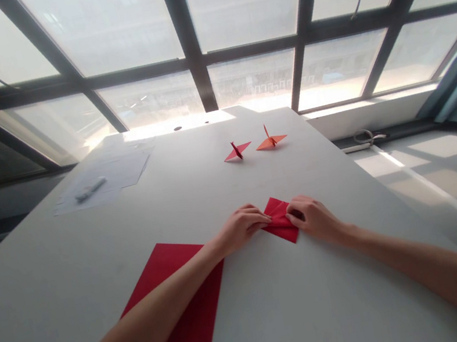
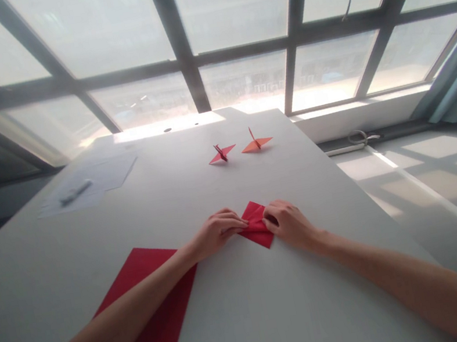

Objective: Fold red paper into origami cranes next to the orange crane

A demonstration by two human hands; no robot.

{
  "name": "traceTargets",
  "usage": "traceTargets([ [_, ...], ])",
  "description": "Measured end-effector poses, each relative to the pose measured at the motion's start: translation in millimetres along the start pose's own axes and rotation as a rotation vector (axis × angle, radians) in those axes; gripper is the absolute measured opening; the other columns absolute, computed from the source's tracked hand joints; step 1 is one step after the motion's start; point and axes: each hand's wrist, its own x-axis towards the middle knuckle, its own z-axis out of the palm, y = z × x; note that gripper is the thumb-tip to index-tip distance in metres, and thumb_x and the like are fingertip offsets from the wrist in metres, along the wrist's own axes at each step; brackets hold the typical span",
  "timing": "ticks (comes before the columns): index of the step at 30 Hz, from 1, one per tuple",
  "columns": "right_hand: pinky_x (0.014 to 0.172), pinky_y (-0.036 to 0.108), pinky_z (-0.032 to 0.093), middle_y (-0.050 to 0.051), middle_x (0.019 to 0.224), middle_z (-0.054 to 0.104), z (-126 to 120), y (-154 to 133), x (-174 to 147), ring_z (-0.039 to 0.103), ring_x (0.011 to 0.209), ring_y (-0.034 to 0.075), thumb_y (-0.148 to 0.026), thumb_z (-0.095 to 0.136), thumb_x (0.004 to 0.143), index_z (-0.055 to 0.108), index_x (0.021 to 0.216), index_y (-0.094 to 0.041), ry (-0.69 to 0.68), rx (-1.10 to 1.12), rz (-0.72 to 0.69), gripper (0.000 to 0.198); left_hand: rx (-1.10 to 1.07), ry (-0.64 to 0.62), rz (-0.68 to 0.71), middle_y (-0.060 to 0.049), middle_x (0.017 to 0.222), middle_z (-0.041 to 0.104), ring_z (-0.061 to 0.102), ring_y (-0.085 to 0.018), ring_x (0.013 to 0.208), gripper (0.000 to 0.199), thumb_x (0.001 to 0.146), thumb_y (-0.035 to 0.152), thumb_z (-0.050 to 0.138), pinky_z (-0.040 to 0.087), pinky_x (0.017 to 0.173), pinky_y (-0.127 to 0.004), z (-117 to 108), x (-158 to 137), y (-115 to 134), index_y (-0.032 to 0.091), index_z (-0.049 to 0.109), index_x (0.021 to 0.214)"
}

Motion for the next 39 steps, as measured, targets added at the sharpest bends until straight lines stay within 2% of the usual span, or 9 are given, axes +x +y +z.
traceTargets([
  [6,0.071,0.030,0.043,0.003,0.076,0.062,0,1,-2,0.055,0.074,0.018,-0.022,0.053,0.093,0.059,0.078,-0.020,0.011,0.027,-0.047,0.017,-0.006,0.029,-0.065,-0.008,0.105,0.072,0.062,-0.019,0.100,0.038,0.099,0.023,0.045,0.047,0.095,-0.036,0,-3,2,0.021,0.055,0.136],
  [12,0.085,0.035,0.045,0.005,0.090,0.067,-11,-4,-5,0.058,0.088,0.019,-0.022,0.055,0.093,0.066,0.085,-0.022,-0.124,0.074,-0.310,0.013,0.024,0.007,-0.093,-0.010,0.116,0.064,0.061,-0.020,0.104,0.033,0.098,0.030,0.050,0.048,0.092,-0.034,-1,-2,8,0.022,0.062,0.127],
  [16,0.090,0.037,0.045,0.006,0.095,0.068,-18,-6,-7,0.059,0.091,0.020,-0.031,0.058,0.094,0.070,0.089,-0.023,-0.222,0.102,-0.433,0.015,0.108,0.040,-0.103,-0.008,0.109,0.067,0.061,-0.020,0.102,0.032,0.096,0.030,0.054,0.048,0.093,-0.034,3,-2,2,0.022,0.062,0.126],
  [18,0.088,0.037,0.046,0.006,0.093,0.069,-19,-3,-7,0.060,0.088,0.020,-0.031,0.054,0.096,0.070,0.091,-0.023,-0.181,0.128,-0.433,0.019,0.129,0.064,-0.094,-0.008,0.105,0.069,0.061,-0.019,0.101,0.033,0.096,0.026,0.052,0.048,0.093,-0.033,5,-2,-2,0.022,0.061,0.128],
  [23,0.079,0.035,0.049,0.008,0.093,0.068,-16,5,-5,0.059,0.087,0.020,-0.026,0.055,0.095,0.072,0.097,-0.023,0.024,0.081,-0.299,0.018,0.155,0.132,-0.103,-0.006,0.104,0.070,0.062,-0.017,0.098,0.037,0.098,0.019,0.044,0.048,0.092,-0.031,7,-2,-2,0.022,0.054,0.133],
  [28,0.079,0.033,0.049,0.007,0.096,0.064,-14,7,-5,0.057,0.090,0.020,-0.026,0.064,0.090,0.075,0.099,-0.027,-0.076,-0.034,-0.330,0.014,0.223,0.057,-0.042,-0.007,0.104,0.065,0.059,-0.016,0.095,0.034,0.096,0.011,0.040,0.048,0.087,-0.029,5,-3,0,0.021,0.064,0.118],
  [32,0.082,0.035,0.048,0.006,0.100,0.064,-15,5,-5,0.056,0.093,0.021,-0.026,0.063,0.091,0.075,0.101,-0.030,-0.089,-0.073,-0.328,0.016,0.372,0.059,-0.059,-0.006,0.112,0.064,0.057,-0.019,0.101,0.032,0.093,0.013,0.048,0.046,0.095,-0.034,3,-5,3,0.027,0.071,0.110],
  [35,0.083,0.035,0.048,0.006,0.103,0.066,-16,5,-5,0.057,0.095,0.021,-0.026,0.061,0.092,0.074,0.101,-0.029,-0.102,-0.080,-0.342,0.016,0.455,0.024,-0.071,-0.004,0.123,0.063,0.055,-0.022,0.114,0.026,0.092,0.026,0.057,0.042,0.102,-0.038,1,-6,6,0.031,0.070,0.115],
  [39,0.088,0.037,0.047,0.006,0.106,0.069,-16,4,-4,0.060,0.099,0.021,-0.025,0.060,0.092,0.072,0.099,-0.025,-0.114,-0.060,-0.361,0.014,0.497,-0.097,-0.037,-0.002,0.139,0.057,0.040,-0.024,0.138,0.040,0.097,0.033,0.051,0.033,0.112,-0.040,-1,-7,6,0.031,0.054,0.137],
])
